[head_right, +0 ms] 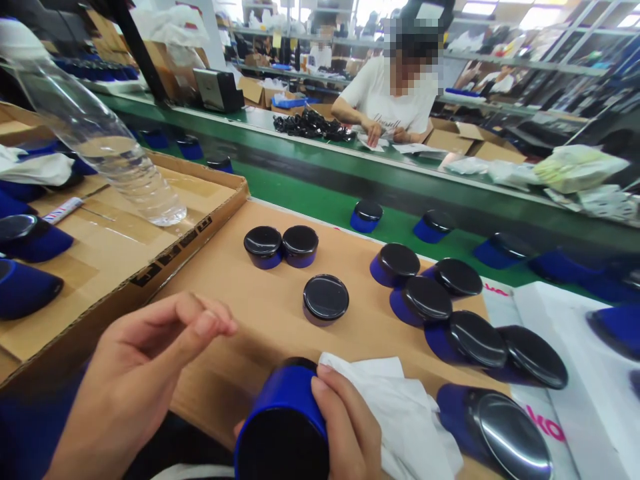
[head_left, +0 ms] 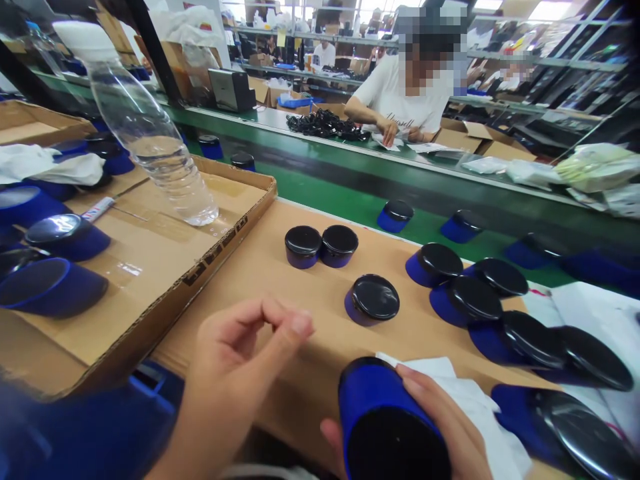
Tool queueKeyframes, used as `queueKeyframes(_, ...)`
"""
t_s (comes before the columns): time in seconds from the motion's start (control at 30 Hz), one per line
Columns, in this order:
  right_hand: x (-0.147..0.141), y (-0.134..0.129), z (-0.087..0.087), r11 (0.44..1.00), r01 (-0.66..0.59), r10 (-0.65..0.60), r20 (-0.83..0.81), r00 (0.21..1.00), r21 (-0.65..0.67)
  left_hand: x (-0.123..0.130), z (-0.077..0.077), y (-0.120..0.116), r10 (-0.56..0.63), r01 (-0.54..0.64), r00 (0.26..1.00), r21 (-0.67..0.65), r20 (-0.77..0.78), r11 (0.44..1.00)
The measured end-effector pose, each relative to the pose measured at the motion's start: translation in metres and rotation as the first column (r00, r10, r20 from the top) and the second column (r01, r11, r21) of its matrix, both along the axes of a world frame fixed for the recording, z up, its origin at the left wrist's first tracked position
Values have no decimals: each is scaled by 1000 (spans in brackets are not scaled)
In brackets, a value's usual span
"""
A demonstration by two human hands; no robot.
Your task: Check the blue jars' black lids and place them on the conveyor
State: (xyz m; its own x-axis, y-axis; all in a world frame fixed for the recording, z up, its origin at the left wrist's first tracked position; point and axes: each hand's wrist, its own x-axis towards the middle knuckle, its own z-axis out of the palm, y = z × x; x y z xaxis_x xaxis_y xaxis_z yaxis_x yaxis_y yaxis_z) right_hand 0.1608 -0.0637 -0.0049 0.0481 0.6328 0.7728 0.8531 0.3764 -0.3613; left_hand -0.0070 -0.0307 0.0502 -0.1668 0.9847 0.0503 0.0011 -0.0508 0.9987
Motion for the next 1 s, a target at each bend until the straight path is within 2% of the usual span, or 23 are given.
queueKeyframes(0.07, 4, 2, -3, 1000, -19, 19, 59, 998, -1, -5, -4, 0, 45, -51, 989, -41, -138, 998)
queueKeyframes(0.17, 5, 3, -7, 995, -99, 100, 52, 994, -25, -4, -13, -6, 0, -28, 972, -116, -237, 993)
queueKeyframes(0.3, 1, 0, -15, 978, -182, 188, 52, 981, -102, -5, -26, -9, -49, 45, 935, -19, -352, 999)
queueKeyframes(0.4, -2, -1, -21, 972, -174, 196, 140, 970, -158, -9, -29, -9, -84, 74, 917, -43, -390, 996)
queueKeyframes(0.47, -3, -2, -22, 970, -163, 193, 164, 967, -181, -10, -25, -9, -54, 24, 944, -97, -326, 995)
queueKeyframes(0.53, -3, -3, -22, 966, -142, 180, 167, 969, -214, -11, -20, -10, -21, -14, 981, -181, -192, 983)
queueKeyframes(0.63, -2, -3, -23, 962, -105, 151, 167, 974, -254, -15, -16, -11, -86, 109, 992, -306, 89, 946)
queueKeyframes(0.73, 2, 1, -28, 965, -84, 131, 176, 976, -249, -21, -19, -9, -172, 316, 901, -330, 397, 890)
queueKeyframes(0.8, 8, 2, -31, 976, -98, 141, 223, 965, -194, -25, -22, -7, -228, 436, 786, -255, 575, 863)
queueKeyframes(0.87, 14, 1, -34, 994, -75, 92, 226, 970, -80, -27, -21, -7, -287, 523, 669, -160, 685, 837)
queueKeyframes(0.93, 19, -7, -33, 1000, 1, 3, 142, 990, -30, -27, -18, -9, -355, 594, 603, -105, 715, 797)
queueKeyframes(1.0, 22, -17, -32, 996, 48, -44, 55, 998, -73, -25, -14, -14, -487, 652, 653, -104, 580, 751)
